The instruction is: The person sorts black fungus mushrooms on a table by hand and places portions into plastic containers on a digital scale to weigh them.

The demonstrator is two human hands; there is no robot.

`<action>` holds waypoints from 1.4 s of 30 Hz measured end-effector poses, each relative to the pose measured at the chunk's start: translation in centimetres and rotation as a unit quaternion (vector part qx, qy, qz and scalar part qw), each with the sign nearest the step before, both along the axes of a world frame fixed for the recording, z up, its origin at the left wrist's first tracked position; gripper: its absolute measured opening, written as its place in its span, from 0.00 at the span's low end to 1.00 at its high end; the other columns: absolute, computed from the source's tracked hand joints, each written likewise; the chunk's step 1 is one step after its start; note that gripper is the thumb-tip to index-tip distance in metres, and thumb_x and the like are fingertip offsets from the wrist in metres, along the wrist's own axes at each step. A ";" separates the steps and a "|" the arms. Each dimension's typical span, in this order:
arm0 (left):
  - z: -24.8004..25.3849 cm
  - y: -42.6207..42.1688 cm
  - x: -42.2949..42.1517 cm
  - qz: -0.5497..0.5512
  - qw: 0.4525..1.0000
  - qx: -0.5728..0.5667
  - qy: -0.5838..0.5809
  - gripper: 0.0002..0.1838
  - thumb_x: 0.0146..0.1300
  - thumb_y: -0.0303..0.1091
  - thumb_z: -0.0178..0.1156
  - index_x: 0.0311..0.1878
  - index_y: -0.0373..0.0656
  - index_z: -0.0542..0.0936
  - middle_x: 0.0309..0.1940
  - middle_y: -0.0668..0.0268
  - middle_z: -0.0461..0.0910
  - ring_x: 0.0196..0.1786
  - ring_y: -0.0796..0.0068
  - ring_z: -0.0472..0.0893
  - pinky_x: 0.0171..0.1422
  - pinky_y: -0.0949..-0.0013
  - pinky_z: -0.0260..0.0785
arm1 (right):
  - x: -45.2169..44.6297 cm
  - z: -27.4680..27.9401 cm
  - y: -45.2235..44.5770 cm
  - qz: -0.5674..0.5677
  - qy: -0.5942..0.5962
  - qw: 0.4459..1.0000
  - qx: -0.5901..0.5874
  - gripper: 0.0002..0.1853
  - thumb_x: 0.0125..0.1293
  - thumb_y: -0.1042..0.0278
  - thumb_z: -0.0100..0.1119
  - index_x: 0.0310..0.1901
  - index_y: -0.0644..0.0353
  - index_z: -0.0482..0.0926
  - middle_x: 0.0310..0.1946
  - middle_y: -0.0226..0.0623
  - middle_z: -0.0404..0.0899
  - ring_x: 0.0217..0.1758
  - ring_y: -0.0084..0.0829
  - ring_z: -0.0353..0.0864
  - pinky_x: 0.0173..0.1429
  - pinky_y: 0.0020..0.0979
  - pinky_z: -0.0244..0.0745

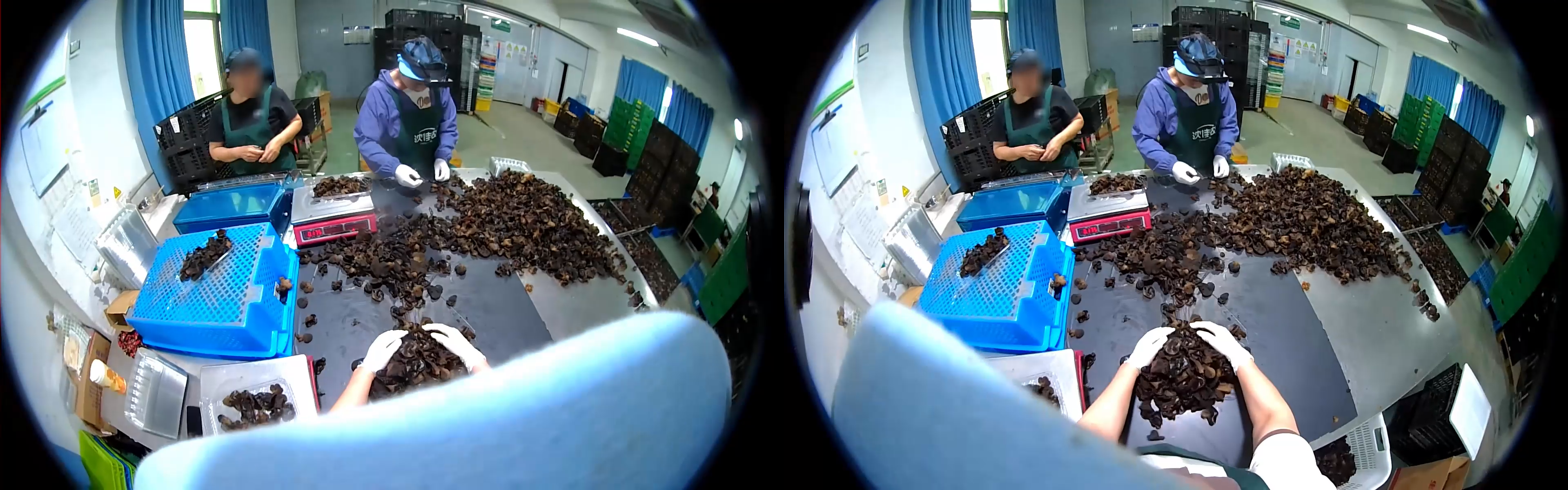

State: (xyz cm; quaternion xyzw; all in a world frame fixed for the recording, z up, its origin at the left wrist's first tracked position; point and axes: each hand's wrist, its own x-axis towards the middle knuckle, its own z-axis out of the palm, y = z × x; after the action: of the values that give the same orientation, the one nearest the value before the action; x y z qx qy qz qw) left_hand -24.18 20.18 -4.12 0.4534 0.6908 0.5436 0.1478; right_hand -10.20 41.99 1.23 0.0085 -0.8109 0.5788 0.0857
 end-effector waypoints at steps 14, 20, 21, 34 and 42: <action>6.5 -5.9 14.2 0.183 0.904 -0.252 0.293 0.38 0.60 0.54 0.59 0.73 0.52 0.66 0.77 0.45 0.49 0.74 0.27 0.49 0.74 0.31 0.43 | 13.2 2.3 -14.7 -0.247 -0.005 0.875 0.417 0.35 0.60 0.53 0.61 0.70 0.51 0.67 0.72 0.53 0.58 0.73 0.62 0.54 0.74 0.61 0.48; 3.5 -13.1 21.5 0.056 0.934 -0.166 0.312 0.34 0.56 0.44 0.64 0.67 0.47 0.72 0.71 0.46 0.61 0.68 0.39 0.63 0.71 0.44 0.56 | 19.4 0.2 -20.9 -0.181 0.015 0.907 0.379 0.29 0.58 0.58 0.62 0.63 0.52 0.74 0.71 0.59 0.58 0.69 0.61 0.60 0.71 0.55 0.56; 3.6 -14.3 22.4 0.063 0.936 -0.123 0.324 0.33 0.55 0.41 0.65 0.66 0.47 0.72 0.69 0.46 0.63 0.65 0.40 0.66 0.69 0.45 0.57 | 20.4 0.1 -21.2 -0.185 0.037 0.907 0.378 0.27 0.57 0.59 0.63 0.60 0.52 0.76 0.70 0.57 0.61 0.68 0.60 0.61 0.71 0.54 0.57; 4.3 -15.6 22.6 0.080 0.931 -0.212 0.287 0.30 0.58 0.41 0.64 0.66 0.52 0.72 0.69 0.51 0.64 0.71 0.33 0.57 0.73 0.37 0.51 | 19.5 1.1 -21.9 -0.215 -0.007 0.898 0.384 0.32 0.58 0.56 0.63 0.66 0.51 0.71 0.69 0.54 0.63 0.71 0.60 0.59 0.72 0.55 0.57; 1.8 -22.3 25.2 0.060 0.959 -0.127 0.246 0.12 0.53 0.35 0.66 0.42 0.51 0.81 0.69 0.51 0.65 0.74 0.38 0.58 0.72 0.35 0.50 | 26.1 0.4 -23.3 -0.170 0.046 0.918 0.357 0.17 0.52 0.68 0.65 0.46 0.49 0.82 0.60 0.37 0.76 0.66 0.51 0.66 0.69 0.53 0.61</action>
State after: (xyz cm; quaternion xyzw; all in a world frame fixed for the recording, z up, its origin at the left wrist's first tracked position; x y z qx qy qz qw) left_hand 0.97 -2.09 -2.34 0.5087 0.7948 0.3309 -0.0035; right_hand 15.88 18.71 1.63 -0.0726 -0.9479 0.2271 0.2114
